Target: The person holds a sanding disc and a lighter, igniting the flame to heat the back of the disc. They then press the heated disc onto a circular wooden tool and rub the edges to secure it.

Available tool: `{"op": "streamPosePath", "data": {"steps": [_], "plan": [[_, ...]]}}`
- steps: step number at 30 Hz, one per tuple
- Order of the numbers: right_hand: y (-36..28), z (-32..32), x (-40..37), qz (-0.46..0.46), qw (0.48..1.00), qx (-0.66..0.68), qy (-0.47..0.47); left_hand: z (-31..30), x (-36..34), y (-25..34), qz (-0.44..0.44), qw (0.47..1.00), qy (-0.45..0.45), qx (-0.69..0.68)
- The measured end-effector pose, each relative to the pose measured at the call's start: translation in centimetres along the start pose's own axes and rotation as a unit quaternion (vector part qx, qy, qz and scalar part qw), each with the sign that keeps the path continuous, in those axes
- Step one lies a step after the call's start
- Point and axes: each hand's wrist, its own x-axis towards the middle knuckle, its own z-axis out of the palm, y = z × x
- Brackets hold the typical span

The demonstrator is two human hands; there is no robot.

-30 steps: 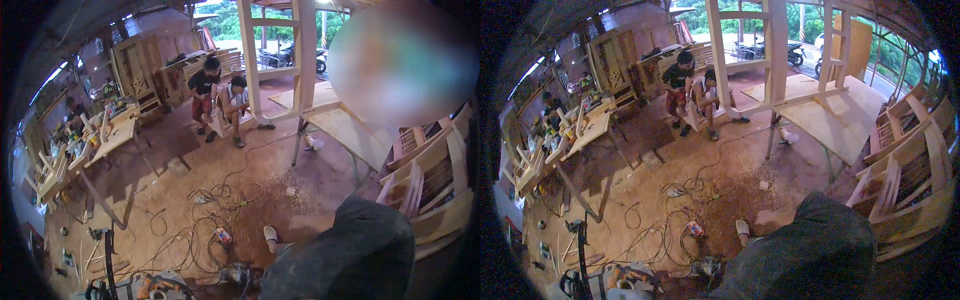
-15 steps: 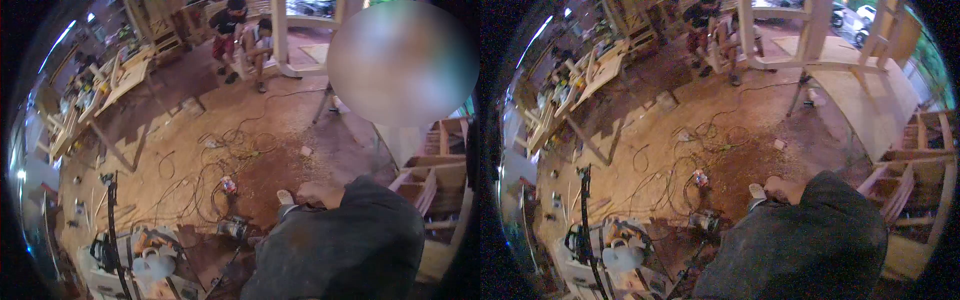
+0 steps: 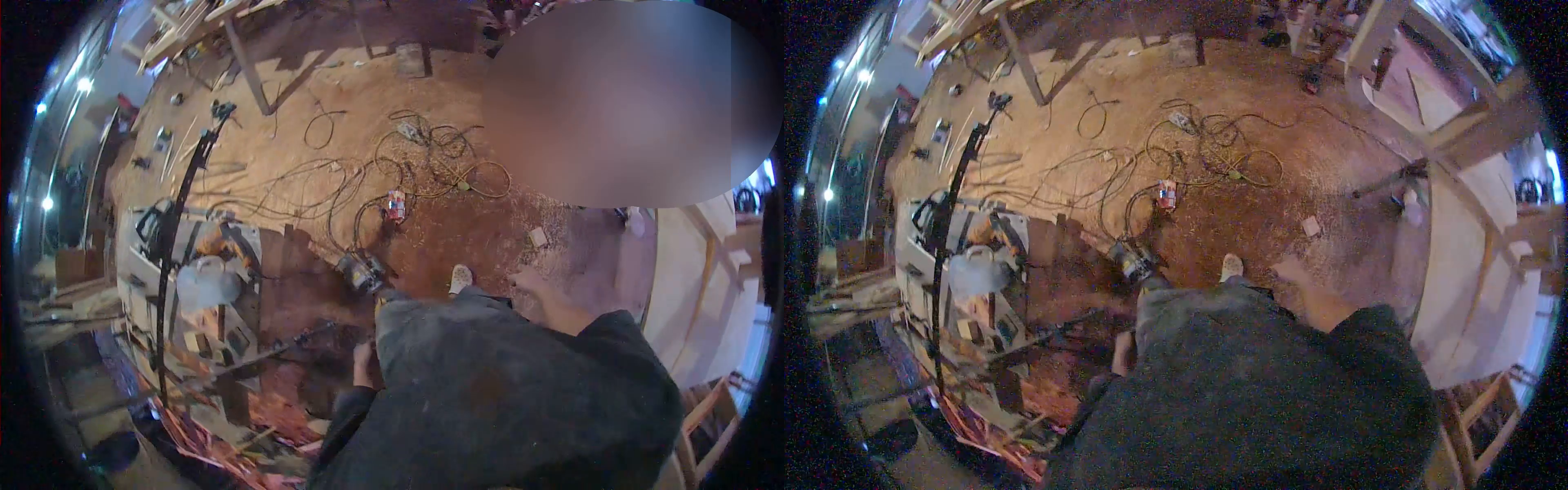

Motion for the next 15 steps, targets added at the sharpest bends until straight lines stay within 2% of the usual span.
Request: {"op": "streamPosePath", "data": {"steps": [1,2,3,4,5,6,7,8,9,10,11,12,13,14,15], "plan": [[2.3,0.1,1.8,0.03,0.997,-0.071,0.0,-4.2,-2.1,5.3,-0.107,0.97,-0.03,-0.216],[1.7,-1.1,1.1,0.02,0.996,-0.085,-0.005,-11.2,-5.7,13.8,-0.22,0.884,-0.012,-0.412],[-0.1,-3.1,-0.8,0.045,0.996,-0.082,-0.002,-9.6,-4.4,13.2,-0.224,0.876,-0.001,-0.428],[-3.2,-5.3,-3.2,0.066,0.995,-0.077,0.004,-7.5,-1.6,11.5,-0.121,0.961,0.025,-0.249],[-4.9,-6.4,-3.9,0.086,0.994,-0.069,0.011,-5.9,1.0,10.2,-0.019,0.997,0.052,-0.051],[-4.2,-6.0,-2.3,-0.01,0.986,-0.167,-0.021,-5.0,2.7,10.0,-0.025,0.996,0.068,-0.06],[-3.0,-5.1,-0.2,-0.1,0.959,-0.262,-0.05,-4.2,4.1,10.1,-0.006,0.989,0.024,-0.145],[-1.7,-3.6,2.8,-0.127,0.964,-0.221,-0.071,-3.2,5.8,9.8,0.018,0.973,-0.022,-0.228],[-1.0,-2.4,5.7,-0.152,0.967,-0.181,-0.091,-2.0,8.2,8.4,0.05,0.996,0.008,-0.068],[-1.5,-1.9,7.6,-0.196,0.96,-0.161,-0.121,-2.9,8.9,9.5,0.051,0.996,0.015,-0.074],[-2.7,-1.7,9.0,-0.237,0.949,-0.141,-0.15,-4.3,8.5,11.4,-0.035,0.988,0.009,-0.148],[-4.9,-1.9,9.5,-0.239,0.948,-0.149,-0.148,-5.7,8.5,13.2,-0.119,0.968,0.0,-0.22],[-7.7,-1.8,9.0,-0.095,0.984,0.033,-0.145,-6.6,9.2,14.2,-0.117,0.967,0.001,-0.226],[-9.9,-2.4,9.3,0.053,0.966,0.215,-0.134,-7.3,10.0,14.9,-0.139,0.968,0.007,-0.21],[-10.7,-3.0,10.7,0.052,0.967,0.211,-0.13,-7.9,11.3,15.2,-0.161,0.968,0.012,-0.192]]}}
